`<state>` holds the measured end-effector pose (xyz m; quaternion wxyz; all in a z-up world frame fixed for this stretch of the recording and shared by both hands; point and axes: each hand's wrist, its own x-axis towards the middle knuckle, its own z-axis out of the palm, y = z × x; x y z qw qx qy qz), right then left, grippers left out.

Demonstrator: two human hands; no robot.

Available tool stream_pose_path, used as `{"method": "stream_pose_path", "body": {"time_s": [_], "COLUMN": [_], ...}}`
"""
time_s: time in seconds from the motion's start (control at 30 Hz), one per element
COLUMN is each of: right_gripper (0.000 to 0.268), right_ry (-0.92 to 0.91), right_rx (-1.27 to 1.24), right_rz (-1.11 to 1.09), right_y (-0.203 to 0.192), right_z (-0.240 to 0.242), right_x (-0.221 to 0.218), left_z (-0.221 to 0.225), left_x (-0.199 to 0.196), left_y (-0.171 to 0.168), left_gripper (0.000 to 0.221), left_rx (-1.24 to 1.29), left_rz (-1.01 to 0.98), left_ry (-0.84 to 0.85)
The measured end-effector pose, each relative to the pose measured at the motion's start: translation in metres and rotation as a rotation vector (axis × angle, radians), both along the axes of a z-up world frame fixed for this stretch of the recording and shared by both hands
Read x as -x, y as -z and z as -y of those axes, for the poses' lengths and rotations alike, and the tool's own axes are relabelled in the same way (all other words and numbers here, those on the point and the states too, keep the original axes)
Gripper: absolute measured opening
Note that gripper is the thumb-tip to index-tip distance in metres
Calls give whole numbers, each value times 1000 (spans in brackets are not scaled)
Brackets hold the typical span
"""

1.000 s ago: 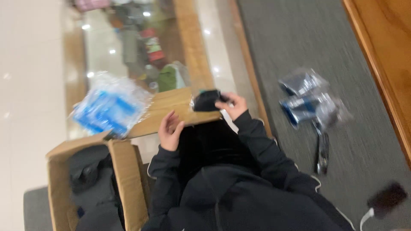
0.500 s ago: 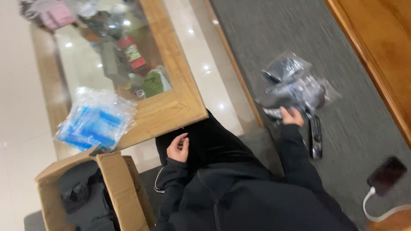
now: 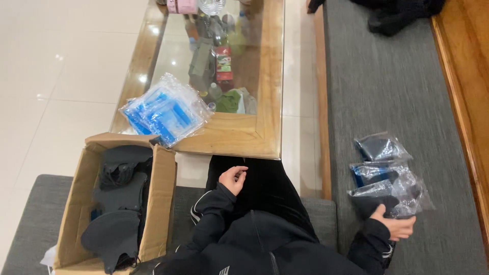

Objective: Packing black face masks into a cardboard box after inspection

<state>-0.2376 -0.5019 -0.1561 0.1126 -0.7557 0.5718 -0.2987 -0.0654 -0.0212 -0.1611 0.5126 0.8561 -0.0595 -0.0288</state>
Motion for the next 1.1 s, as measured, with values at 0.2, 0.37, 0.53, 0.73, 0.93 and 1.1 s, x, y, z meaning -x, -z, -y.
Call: {"method": "stream_pose_path", "body": {"time_s": [0.2,0.37,0.53,0.73,0.93,1.1], "right_gripper": [85,69,59,65,67,60], "right_ry": [-440,-392,-370,-370,-589,-485], "right_rx": [186,-31,-8,31,97,107], "right_rz": [-465,-483,-485,-502,-409,-438], "right_y": [-25,-2,3,-8,9,21], "right_z": [-63,-45,-11,-1,8,26], "right_x": [-30,-46,-54,-70,-85,-110], "left_z": [1,-6,-5,-5,-1,1], "left_x": [-2,-2,-3,-3,-6,-9], "left_y": [2,8,13,21,17,14], "left_gripper": [22,22,23,24,22,25], "left_rx": [-13,-37,-32,-34,-39,-91], "left_rz": [-18,8,-13,-5,-21,3], "left_ry": [-30,-27,-49,-29,-64,-70]}}
